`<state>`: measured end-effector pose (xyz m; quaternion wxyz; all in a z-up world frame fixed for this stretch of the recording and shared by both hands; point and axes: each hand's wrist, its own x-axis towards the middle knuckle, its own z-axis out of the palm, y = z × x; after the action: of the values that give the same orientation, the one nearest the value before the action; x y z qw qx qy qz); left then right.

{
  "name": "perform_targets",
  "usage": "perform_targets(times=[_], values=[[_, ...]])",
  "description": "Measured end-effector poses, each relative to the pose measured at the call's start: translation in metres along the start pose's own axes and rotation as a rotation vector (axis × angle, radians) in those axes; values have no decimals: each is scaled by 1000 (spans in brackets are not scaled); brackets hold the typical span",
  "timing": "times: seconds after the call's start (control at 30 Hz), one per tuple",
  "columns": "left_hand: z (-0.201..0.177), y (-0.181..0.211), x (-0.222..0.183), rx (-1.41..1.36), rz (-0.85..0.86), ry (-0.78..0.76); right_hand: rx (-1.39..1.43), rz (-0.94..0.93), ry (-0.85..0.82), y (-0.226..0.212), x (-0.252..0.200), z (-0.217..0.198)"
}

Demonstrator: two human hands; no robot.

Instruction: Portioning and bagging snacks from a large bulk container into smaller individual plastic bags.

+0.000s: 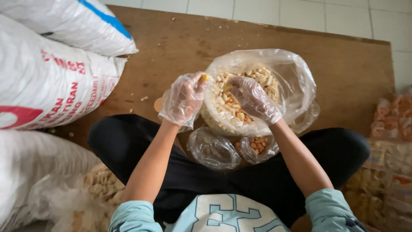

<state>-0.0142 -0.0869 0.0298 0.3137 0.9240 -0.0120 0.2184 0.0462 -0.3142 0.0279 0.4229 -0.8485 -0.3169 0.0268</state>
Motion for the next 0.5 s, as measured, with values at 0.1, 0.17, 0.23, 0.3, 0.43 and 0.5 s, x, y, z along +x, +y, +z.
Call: perform_targets(times=[0.1,0.17,0.23,0.3,0.43,0.5], values=[[-22,-12,-3,21,-3,6,-18,-55,-12,-16,11,15],[-31,-24,-6,10,-11,19,3,-69,-30,-20,19,29],[-39,-30,-8,34,-84,19,-61,-62,-83,-11,26,45],[-40,-45,-15,87,-65,38,-95,-36,-118,-32,36,52],[-34,-76,-23,230,47,128,-236,36,-211,-28,62,93],[-11,-111,-25,278,122,221,-828,-320,-220,-23,74,105]])
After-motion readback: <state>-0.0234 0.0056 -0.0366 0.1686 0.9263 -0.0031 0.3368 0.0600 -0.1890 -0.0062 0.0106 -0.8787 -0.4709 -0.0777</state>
